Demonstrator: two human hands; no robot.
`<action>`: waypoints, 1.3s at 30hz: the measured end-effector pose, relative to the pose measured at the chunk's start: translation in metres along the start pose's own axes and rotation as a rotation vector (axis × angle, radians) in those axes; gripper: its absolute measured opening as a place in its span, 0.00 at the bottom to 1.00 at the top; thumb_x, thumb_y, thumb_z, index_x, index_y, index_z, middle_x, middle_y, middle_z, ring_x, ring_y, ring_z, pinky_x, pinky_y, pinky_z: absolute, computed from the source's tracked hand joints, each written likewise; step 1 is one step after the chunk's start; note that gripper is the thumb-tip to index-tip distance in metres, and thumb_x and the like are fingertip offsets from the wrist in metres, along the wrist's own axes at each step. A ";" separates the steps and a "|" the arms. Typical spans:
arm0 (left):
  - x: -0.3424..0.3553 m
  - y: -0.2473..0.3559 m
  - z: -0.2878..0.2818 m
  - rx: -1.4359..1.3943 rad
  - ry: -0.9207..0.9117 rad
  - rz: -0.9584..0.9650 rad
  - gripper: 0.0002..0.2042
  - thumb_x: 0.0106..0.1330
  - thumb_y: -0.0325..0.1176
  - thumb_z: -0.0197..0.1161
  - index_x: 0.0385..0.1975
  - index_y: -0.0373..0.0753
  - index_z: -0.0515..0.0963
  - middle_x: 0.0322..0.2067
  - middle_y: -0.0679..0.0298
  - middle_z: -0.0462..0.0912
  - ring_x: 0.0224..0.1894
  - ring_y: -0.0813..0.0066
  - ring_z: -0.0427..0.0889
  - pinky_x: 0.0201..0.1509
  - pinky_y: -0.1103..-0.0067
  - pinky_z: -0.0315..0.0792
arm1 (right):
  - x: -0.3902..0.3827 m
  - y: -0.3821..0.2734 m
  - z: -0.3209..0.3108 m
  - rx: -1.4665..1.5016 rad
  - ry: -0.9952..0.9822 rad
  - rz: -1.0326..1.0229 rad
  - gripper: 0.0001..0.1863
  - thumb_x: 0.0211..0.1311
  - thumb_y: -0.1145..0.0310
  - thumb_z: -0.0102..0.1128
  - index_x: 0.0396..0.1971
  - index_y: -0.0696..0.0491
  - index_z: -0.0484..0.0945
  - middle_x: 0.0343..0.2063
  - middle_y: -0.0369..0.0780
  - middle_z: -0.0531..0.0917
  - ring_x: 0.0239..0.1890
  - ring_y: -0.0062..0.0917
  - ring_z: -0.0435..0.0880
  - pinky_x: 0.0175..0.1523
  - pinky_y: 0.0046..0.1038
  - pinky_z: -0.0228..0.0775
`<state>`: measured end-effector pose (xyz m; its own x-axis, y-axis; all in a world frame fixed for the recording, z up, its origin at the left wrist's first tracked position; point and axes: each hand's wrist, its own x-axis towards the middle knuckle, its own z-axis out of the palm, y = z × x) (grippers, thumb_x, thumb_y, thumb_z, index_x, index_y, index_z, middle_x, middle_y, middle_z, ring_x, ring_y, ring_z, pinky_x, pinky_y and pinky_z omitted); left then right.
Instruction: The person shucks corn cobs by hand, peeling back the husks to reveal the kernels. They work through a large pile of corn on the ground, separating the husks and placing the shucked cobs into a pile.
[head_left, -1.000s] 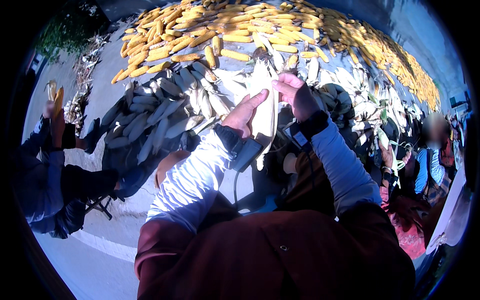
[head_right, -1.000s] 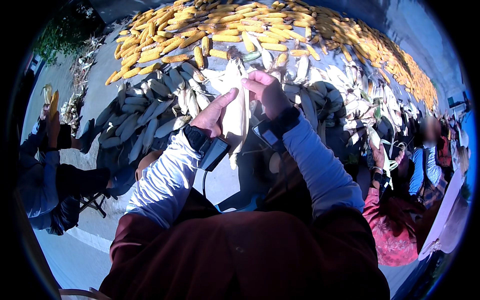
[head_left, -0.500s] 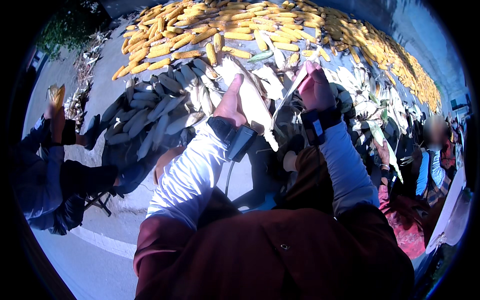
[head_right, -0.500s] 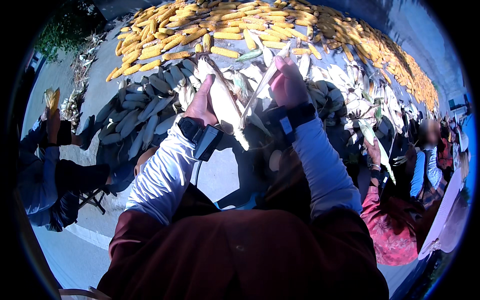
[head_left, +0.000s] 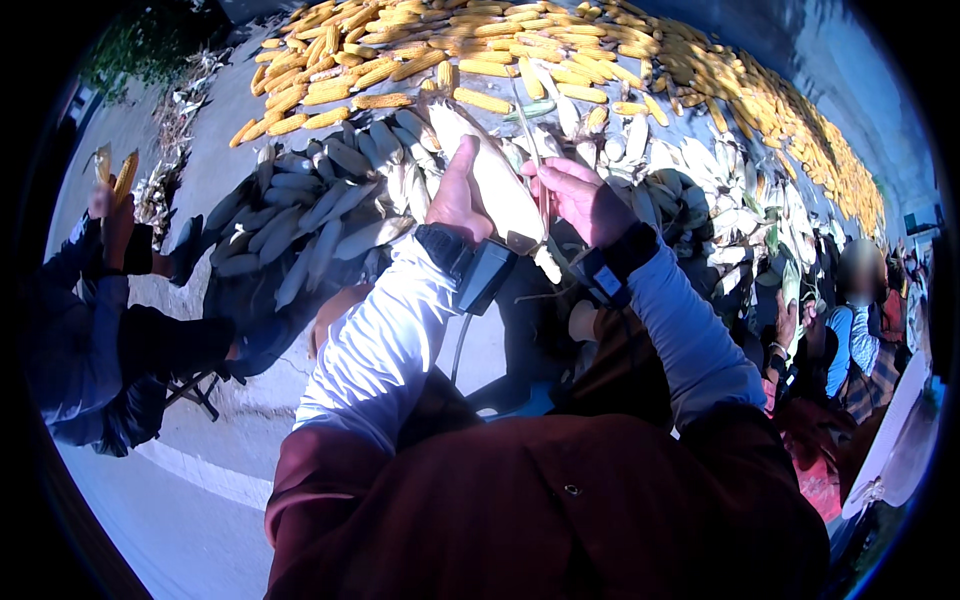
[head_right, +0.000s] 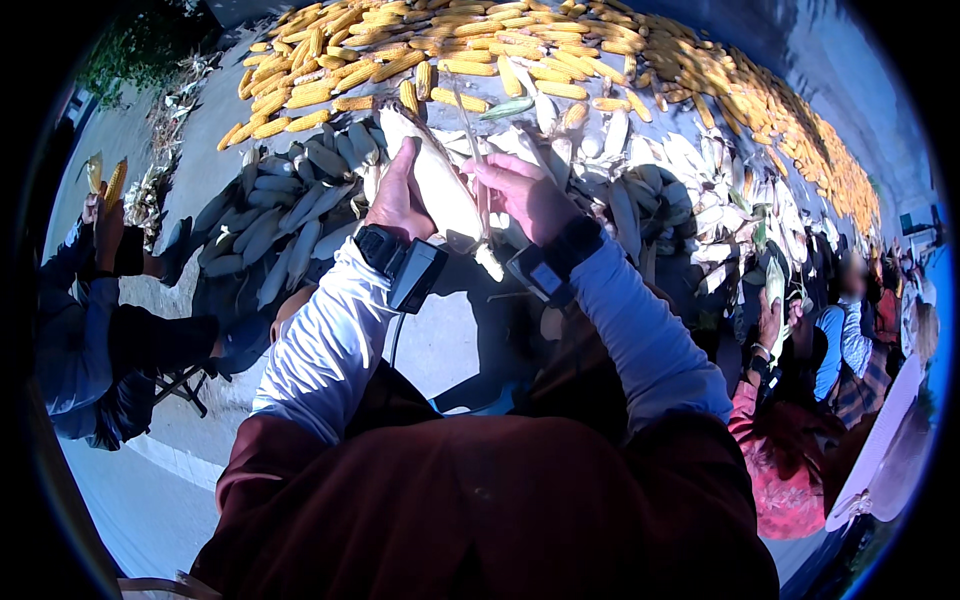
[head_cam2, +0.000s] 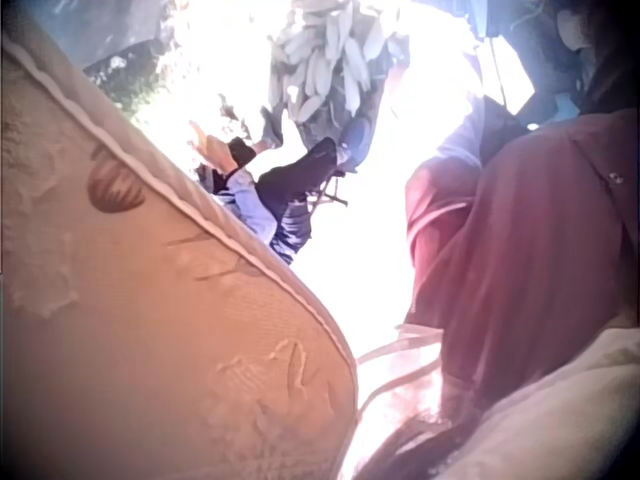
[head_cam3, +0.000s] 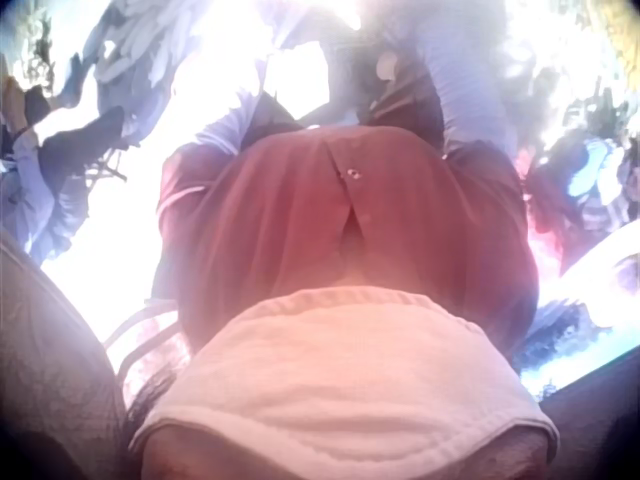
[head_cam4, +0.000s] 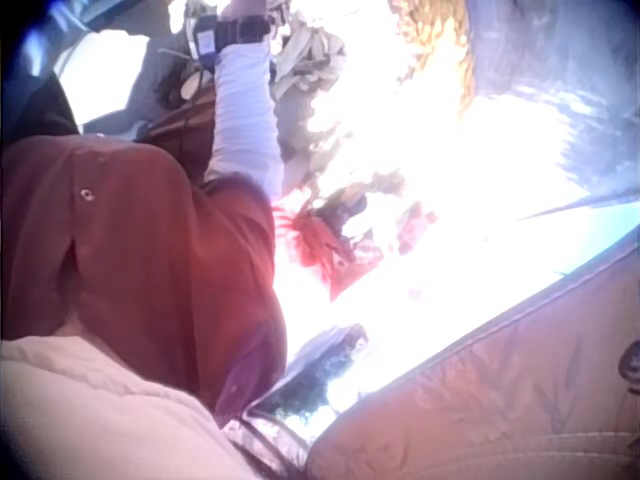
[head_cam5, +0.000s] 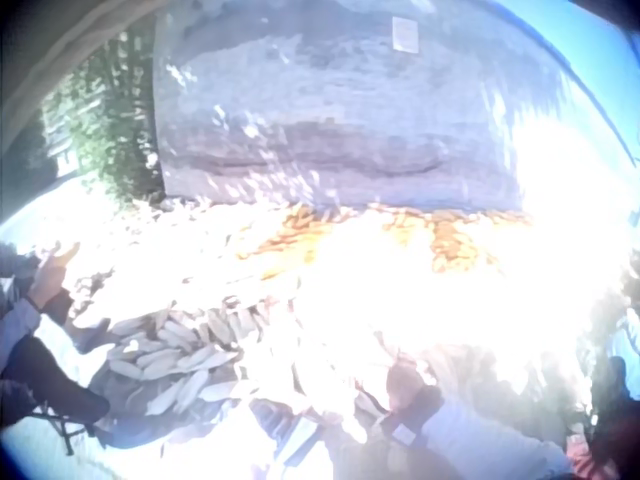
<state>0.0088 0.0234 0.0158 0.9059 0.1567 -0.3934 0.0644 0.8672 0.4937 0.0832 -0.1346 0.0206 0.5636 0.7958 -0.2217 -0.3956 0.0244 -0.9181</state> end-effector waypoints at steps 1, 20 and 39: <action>-0.001 0.002 0.001 -0.012 0.011 0.009 0.25 0.65 0.51 0.46 0.55 0.39 0.62 0.48 0.57 0.72 0.47 0.59 0.73 0.54 0.64 0.65 | 0.000 0.003 -0.001 -0.001 0.007 0.004 0.16 0.63 0.61 0.49 0.43 0.57 0.72 0.35 0.36 0.76 0.37 0.19 0.74 0.44 0.22 0.65; -0.006 0.013 0.004 -0.259 0.066 0.088 0.22 0.61 0.47 0.55 0.50 0.40 0.69 0.51 0.58 0.72 0.55 0.57 0.67 0.63 0.56 0.51 | -0.003 0.011 0.019 0.380 0.164 -0.281 0.12 0.67 0.60 0.39 0.26 0.50 0.63 0.18 0.30 0.63 0.26 0.18 0.64 0.48 0.28 0.61; 0.001 -0.011 -0.001 0.114 0.051 0.077 0.23 0.56 0.32 0.62 0.50 0.44 0.63 0.44 0.62 0.74 0.46 0.63 0.75 0.52 0.61 0.67 | -0.009 -0.001 0.004 0.225 0.213 -0.234 0.08 0.52 0.75 0.48 0.34 0.53 0.66 0.24 0.35 0.68 0.22 0.17 0.64 0.27 0.20 0.55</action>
<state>0.0086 0.0145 0.0086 0.8878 0.2473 -0.3882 0.0451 0.7925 0.6082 0.0756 -0.1389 0.0244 0.7859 0.6103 -0.0996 -0.3744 0.3414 -0.8621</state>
